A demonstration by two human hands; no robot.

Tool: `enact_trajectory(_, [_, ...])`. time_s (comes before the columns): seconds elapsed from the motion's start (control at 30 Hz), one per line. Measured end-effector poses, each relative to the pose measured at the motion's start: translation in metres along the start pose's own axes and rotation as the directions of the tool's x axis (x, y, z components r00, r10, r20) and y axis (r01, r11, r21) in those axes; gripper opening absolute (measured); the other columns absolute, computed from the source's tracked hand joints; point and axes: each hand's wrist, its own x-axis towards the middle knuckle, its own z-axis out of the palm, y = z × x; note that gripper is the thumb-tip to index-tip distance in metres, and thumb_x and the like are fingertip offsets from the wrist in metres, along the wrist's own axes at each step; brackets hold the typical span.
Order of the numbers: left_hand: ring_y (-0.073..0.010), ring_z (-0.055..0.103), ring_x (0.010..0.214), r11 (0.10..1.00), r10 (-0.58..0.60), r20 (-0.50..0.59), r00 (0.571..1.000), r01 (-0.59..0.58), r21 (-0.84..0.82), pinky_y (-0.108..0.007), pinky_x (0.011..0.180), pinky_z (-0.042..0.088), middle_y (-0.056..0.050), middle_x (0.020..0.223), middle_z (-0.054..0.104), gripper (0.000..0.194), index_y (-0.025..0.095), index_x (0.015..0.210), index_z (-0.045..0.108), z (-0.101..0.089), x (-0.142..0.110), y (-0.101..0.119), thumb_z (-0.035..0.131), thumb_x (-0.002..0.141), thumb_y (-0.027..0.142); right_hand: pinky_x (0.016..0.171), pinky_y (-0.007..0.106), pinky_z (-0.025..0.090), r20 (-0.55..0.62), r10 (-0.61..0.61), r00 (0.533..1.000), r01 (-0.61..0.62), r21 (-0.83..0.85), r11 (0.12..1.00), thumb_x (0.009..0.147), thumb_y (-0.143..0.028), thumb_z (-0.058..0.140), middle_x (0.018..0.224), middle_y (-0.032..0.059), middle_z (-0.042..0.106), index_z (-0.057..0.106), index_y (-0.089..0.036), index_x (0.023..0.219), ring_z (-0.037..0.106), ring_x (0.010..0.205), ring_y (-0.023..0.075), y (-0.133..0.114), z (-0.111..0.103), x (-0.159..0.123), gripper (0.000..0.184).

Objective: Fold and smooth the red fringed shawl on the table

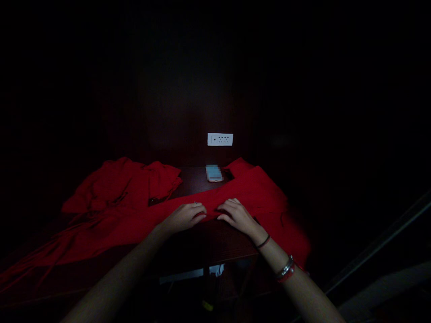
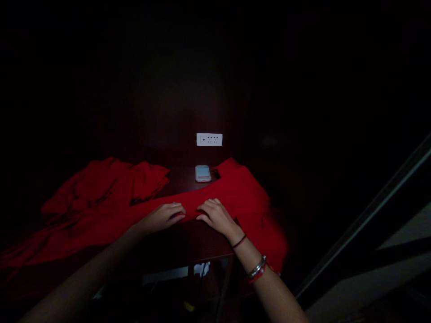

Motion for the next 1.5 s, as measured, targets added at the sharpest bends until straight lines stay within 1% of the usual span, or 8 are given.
enact_trajectory(0.1, [-0.0125, 0.05, 0.079, 1.0, -0.002, 0.0, 1.0, 0.002, 0.007, -0.022, 0.073, 0.037, -0.002, 0.083, 0.056, 0.02, 0.017, 0.085, 0.054, 0.0, 0.0, 0.002, 0.035, 0.084, 0.025, 0.075, 0.029, 0.032, -0.002, -0.017, 1.0, 0.017, -0.001, 1.0, 0.078, -0.04, 0.044, 0.087, 0.0051, 0.057, 0.052, -0.018, 0.099, 0.046, 0.083, 0.0158, -0.003, -0.002, 0.0, 0.032])
enact_trajectory(0.27, [-0.0124, 0.05, 0.077, 1.0, 0.0, 0.011, 1.0, -0.001, 0.024, -0.022, 0.071, 0.038, -0.001, 0.081, 0.056, 0.021, 0.017, 0.083, 0.053, 0.0, 0.001, 0.007, 0.035, 0.084, 0.027, 0.071, 0.027, 0.031, 0.047, -0.053, 0.998, 0.054, -0.035, 0.998, 0.084, -0.027, 0.038, 0.076, 0.0034, 0.057, 0.057, -0.018, 0.082, 0.046, 0.075, 0.0136, -0.002, 0.003, 0.001, 0.022])
enact_trajectory(0.43, [-0.0127, 0.05, 0.077, 0.999, -0.022, -0.016, 1.0, 0.023, 0.034, -0.022, 0.072, 0.038, -0.002, 0.081, 0.056, 0.022, 0.017, 0.082, 0.053, -0.004, -0.001, 0.001, 0.034, 0.084, 0.027, 0.072, 0.027, 0.03, 0.013, 0.051, 0.999, -0.05, -0.065, 0.997, 0.082, -0.028, 0.043, 0.081, 0.0043, 0.058, 0.057, -0.017, 0.089, 0.046, 0.078, 0.0143, 0.009, 0.0, -0.002, 0.019])
enact_trajectory(0.57, [-0.0122, 0.05, 0.078, 0.999, -0.044, -0.062, 0.997, 0.044, -0.008, -0.022, 0.073, 0.038, -0.002, 0.082, 0.056, 0.023, 0.017, 0.083, 0.053, -0.007, -0.002, -0.007, 0.033, 0.084, 0.027, 0.071, 0.027, 0.031, 0.002, 0.128, 0.992, -0.128, -0.078, 0.989, 0.08, -0.026, 0.045, 0.077, 0.0039, 0.059, 0.059, -0.017, 0.083, 0.047, 0.076, 0.0145, 0.017, -0.003, -0.005, 0.017])
enact_trajectory(0.93, [-0.0129, 0.05, 0.078, 0.999, -0.043, -0.04, 0.998, 0.044, 0.02, -0.023, 0.072, 0.038, -0.002, 0.083, 0.056, 0.023, 0.017, 0.084, 0.054, -0.007, -0.002, -0.005, 0.033, 0.084, 0.028, 0.07, 0.027, 0.031, -0.074, 0.079, 0.994, -0.083, -0.059, 0.995, 0.081, -0.032, 0.043, 0.081, 0.0044, 0.061, 0.059, -0.018, 0.091, 0.048, 0.076, 0.014, 0.015, -0.005, -0.007, 0.024])
enact_trajectory(1.03, [-0.0133, 0.051, 0.077, 0.999, -0.027, -0.027, 0.999, 0.028, 0.026, -0.023, 0.071, 0.038, -0.002, 0.082, 0.056, 0.024, 0.018, 0.084, 0.054, -0.005, -0.002, -0.005, 0.033, 0.084, 0.028, 0.069, 0.026, 0.031, -0.033, 0.03, 0.999, -0.032, -0.074, 0.997, 0.083, -0.031, 0.04, 0.076, 0.004, 0.061, 0.06, -0.018, 0.085, 0.048, 0.074, 0.0137, 0.013, -0.004, -0.006, 0.024])
enact_trajectory(1.23, [-0.0135, 0.051, 0.08, 0.998, -0.056, -0.048, 0.997, 0.055, -0.014, -0.023, 0.074, 0.038, -0.002, 0.084, 0.057, 0.024, 0.018, 0.085, 0.054, -0.004, -0.002, -0.006, 0.033, 0.084, 0.029, 0.069, 0.027, 0.031, -0.054, 0.07, 0.996, -0.075, -0.098, 0.992, 0.084, -0.029, 0.037, 0.071, 0.0047, 0.059, 0.059, -0.016, 0.075, 0.047, 0.071, 0.0141, 0.011, -0.005, -0.006, 0.027])
enact_trajectory(1.5, [-0.0132, 0.051, 0.079, 0.999, -0.039, -0.027, 0.999, 0.039, 0.023, -0.023, 0.073, 0.038, -0.002, 0.083, 0.057, 0.024, 0.018, 0.084, 0.054, -0.003, -0.002, -0.003, 0.032, 0.084, 0.029, 0.075, 0.028, 0.03, -0.007, 0.018, 1.0, -0.018, -0.052, 0.998, 0.081, -0.035, 0.042, 0.086, 0.0047, 0.058, 0.055, -0.018, 0.097, 0.046, 0.082, 0.0151, 0.002, -0.009, -0.005, 0.026])
